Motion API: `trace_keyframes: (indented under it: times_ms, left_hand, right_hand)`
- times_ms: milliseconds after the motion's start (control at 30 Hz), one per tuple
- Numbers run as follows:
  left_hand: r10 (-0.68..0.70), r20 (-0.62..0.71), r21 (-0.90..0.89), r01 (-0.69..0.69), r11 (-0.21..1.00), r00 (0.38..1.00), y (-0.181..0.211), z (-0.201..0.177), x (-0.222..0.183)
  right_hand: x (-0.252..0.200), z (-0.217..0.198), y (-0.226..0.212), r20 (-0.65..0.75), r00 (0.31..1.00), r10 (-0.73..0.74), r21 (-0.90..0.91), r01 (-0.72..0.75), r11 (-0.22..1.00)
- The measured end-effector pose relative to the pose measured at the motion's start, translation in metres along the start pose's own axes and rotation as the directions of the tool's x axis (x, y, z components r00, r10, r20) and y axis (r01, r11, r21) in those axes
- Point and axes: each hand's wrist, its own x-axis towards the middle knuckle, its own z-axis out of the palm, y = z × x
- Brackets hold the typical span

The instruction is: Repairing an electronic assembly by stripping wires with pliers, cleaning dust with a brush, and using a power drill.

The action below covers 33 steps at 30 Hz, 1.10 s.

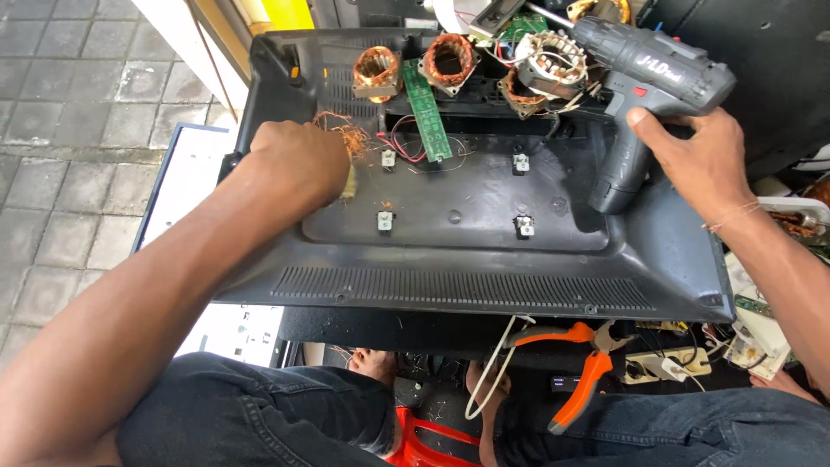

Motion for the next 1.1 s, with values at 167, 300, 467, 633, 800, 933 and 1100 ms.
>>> trace_keyframes:
  times_ms: [167, 300, 467, 633, 800, 933, 1100]
  left_hand:
    - [0.080, -0.093, -0.124, -0.091, 0.988, 0.992, 0.011, -0.031, -0.039]
    - [0.079, -0.239, -0.195, -0.127, 0.973, 0.968, 0.014, 0.007, 0.022]
    - [-0.061, -0.014, -0.072, 0.060, 0.996, 0.998, -0.014, 0.006, 0.011]
    - [-0.051, 0.015, -0.015, 0.051, 0.999, 0.999, -0.025, -0.026, -0.032]
    - [-0.031, -0.120, -0.019, 0.029, 0.999, 0.992, -0.021, -0.035, -0.058]
    - [-0.041, -0.181, -0.003, 0.042, 0.999, 0.983, -0.022, -0.030, -0.055]
    - [0.018, -0.212, -0.041, -0.028, 0.999, 0.977, -0.025, -0.037, -0.070]
  right_hand:
    - [0.000, 0.005, 0.001, -0.053, 0.998, -0.035, -0.015, 0.034, 0.999]
    - [0.004, 0.010, 0.008, -0.209, 0.977, -0.038, 0.041, 0.048, 0.998]
    - [0.000, -0.002, -0.006, -0.147, 0.989, 0.003, -0.094, -0.017, 0.995]
    - [-0.002, -0.003, -0.007, -0.141, 0.990, 0.013, -0.098, -0.027, 0.995]
    - [0.000, -0.005, 0.005, -0.111, 0.994, 0.002, 0.147, 0.014, 0.989]
    - [-0.006, -0.016, -0.009, -0.098, 0.994, -0.051, 0.118, 0.062, 0.991]
    - [-0.012, -0.030, -0.016, -0.141, 0.939, -0.314, -0.296, 0.263, 0.918]
